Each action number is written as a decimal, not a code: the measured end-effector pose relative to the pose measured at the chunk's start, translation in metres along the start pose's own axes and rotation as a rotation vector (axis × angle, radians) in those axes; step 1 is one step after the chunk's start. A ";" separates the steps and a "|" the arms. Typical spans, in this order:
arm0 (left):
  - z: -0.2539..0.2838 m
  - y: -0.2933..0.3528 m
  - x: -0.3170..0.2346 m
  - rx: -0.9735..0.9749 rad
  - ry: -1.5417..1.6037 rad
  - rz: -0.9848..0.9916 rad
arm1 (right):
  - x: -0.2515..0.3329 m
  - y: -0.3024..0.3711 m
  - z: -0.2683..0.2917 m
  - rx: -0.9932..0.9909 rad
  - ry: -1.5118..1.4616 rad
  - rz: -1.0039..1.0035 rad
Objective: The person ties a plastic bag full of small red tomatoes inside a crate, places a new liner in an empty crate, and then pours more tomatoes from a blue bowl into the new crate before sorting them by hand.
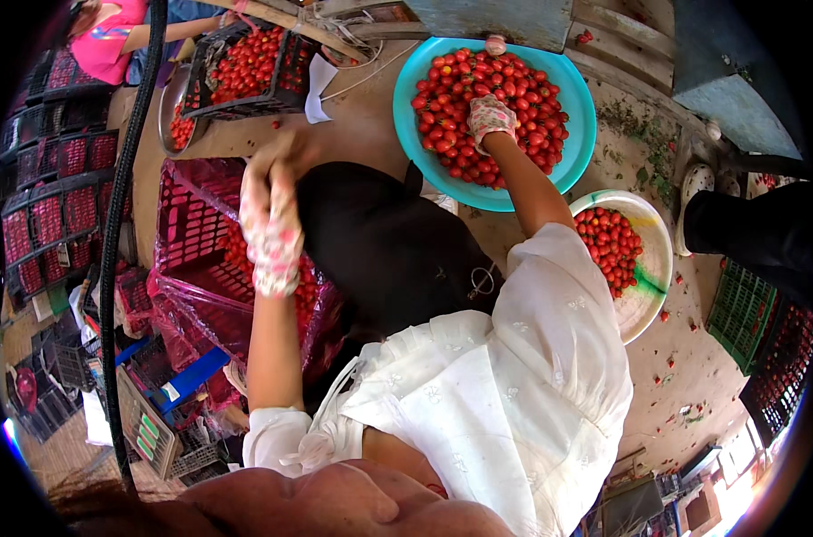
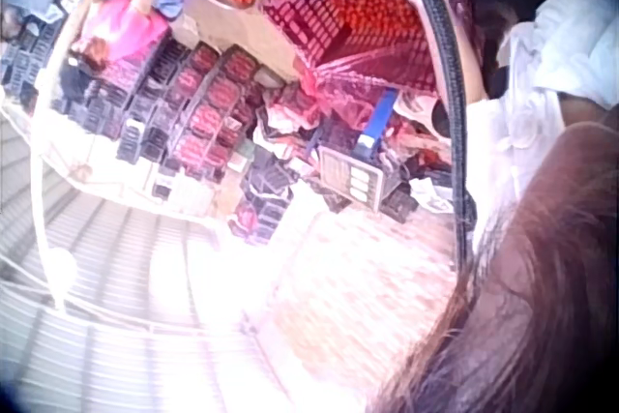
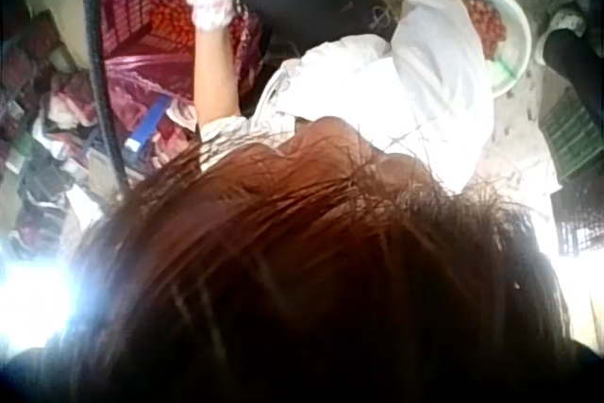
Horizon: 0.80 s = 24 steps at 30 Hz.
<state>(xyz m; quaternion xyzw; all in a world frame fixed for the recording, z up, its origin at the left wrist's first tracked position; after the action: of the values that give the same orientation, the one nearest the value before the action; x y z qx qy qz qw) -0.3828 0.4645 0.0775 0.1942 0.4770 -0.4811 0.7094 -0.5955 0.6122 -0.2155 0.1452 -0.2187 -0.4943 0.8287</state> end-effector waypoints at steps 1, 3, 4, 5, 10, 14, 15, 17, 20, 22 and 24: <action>0.014 0.020 0.007 -0.030 0.052 0.058 | 0.002 0.003 0.000 0.065 0.122 -0.072; 0.044 0.062 0.018 -0.101 0.090 0.111 | 0.004 -0.005 0.000 0.084 0.094 -0.063; 0.061 0.089 0.028 -0.168 0.100 0.169 | 0.010 -0.001 0.001 0.174 0.177 -0.059; 0.073 0.114 0.040 -0.231 0.118 0.223 | 0.012 0.001 0.000 0.258 0.262 -0.064; 0.113 0.202 0.051 -0.478 0.110 0.387 | -0.004 0.013 0.006 -0.120 -0.258 0.180; 0.131 0.252 0.072 -0.567 0.129 0.353 | -0.013 0.053 0.002 -0.013 -1.347 0.145; 0.134 0.262 0.084 -0.594 0.179 0.355 | -0.012 0.063 0.023 -0.317 -0.816 0.516; 0.138 0.268 0.091 -0.626 0.213 0.328 | 0.001 0.090 0.036 -0.597 -0.239 0.862; 0.127 0.256 0.097 -0.548 0.265 0.383 | 0.017 0.073 0.015 0.282 -0.836 0.832; 0.124 0.257 0.110 -0.495 0.309 0.307 | 0.055 0.055 0.016 0.458 -0.482 0.569; 0.125 0.263 0.121 -0.471 0.316 0.347 | 0.097 0.042 0.029 0.728 -0.300 0.159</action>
<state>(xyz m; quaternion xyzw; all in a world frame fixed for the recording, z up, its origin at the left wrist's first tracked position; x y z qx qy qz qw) -0.0830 0.4342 -0.0164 0.1754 0.6393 -0.1933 0.7233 -0.5381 0.5458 -0.1495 0.3382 -0.5085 -0.3344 0.7178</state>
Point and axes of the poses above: each hand's wrist, its own y-axis away from the middle knuckle, its own z-axis out of the back of the hand, x = y × z, the point moved 6 cm from there along -y, towards the middle knuckle, and after that the axes turned 5 degrees about x, right-handed, at the moved point
